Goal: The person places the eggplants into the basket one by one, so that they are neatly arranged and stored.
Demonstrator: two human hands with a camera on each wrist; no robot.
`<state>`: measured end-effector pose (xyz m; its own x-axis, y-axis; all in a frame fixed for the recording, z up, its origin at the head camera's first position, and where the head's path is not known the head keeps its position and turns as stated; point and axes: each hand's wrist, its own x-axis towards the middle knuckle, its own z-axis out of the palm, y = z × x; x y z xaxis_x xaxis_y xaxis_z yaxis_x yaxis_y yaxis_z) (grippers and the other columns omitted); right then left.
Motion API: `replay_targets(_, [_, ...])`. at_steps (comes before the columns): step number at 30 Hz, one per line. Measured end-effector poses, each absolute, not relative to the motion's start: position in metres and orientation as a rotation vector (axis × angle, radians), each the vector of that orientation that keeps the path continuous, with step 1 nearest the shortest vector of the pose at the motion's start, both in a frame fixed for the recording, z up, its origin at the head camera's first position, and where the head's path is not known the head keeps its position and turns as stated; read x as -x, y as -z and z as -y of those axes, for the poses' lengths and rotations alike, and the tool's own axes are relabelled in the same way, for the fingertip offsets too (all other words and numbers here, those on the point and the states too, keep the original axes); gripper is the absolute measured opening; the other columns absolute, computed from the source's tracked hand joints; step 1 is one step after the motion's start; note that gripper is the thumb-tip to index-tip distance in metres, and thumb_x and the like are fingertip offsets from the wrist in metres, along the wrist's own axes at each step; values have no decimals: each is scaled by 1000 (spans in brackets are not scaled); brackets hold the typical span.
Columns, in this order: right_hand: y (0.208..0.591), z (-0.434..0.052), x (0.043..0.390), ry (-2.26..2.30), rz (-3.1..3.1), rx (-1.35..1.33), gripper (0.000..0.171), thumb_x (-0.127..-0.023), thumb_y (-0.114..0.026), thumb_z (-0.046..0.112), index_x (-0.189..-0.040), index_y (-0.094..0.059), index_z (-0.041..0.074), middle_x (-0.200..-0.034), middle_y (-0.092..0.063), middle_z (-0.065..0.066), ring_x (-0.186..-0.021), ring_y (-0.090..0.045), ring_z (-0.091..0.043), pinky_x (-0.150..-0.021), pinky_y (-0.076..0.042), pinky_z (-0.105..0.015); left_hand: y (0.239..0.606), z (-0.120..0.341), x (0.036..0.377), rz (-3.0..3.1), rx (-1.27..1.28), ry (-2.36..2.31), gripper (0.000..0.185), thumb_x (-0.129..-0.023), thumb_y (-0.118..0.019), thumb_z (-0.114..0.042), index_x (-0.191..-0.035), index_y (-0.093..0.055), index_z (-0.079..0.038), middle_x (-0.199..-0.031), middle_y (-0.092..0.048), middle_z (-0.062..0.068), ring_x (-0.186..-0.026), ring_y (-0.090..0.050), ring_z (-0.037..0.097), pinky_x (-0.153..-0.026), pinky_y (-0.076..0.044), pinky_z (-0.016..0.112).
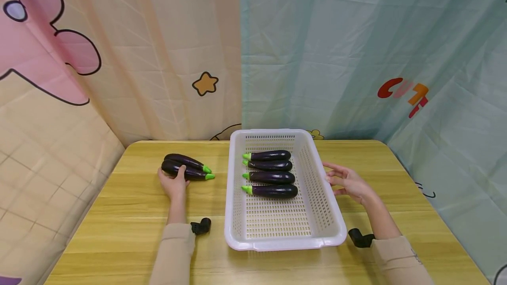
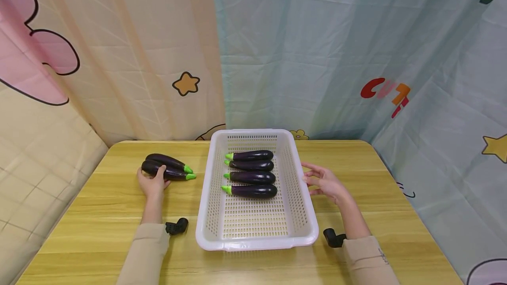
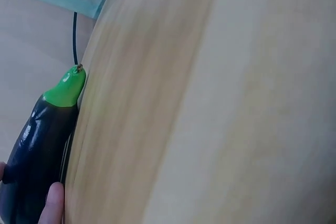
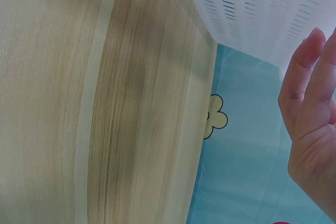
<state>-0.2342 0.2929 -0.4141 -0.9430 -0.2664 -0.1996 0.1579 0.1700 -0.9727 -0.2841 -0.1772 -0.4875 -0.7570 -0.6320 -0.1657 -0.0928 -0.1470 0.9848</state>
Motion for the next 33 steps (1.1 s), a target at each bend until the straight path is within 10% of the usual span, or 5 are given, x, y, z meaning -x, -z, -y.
replay_targets(24, [418,-296,236,1820,-2136,102,62,-89,-60,15,-142,-29,1,-98,-54,1,-82,-60,-11,-64,-53,-28,438,171,274,1546,-624,2071,80,-83,-68,-16,-145,-19,-31,-104,-31,2,-91,-53,18,-66,-54,28])
replay_targets(33, [419,-295,237,1833,-2111,122,62,-89,-59,13,-142,-28,2,-98,-56,1,-82,-61,-12,-64,-54,-29,404,163,274,1737,-452,1912,77,-82,-67,-15,-143,-23,-35,-102,-36,-1,-67,-56,11,-60,-53,23])
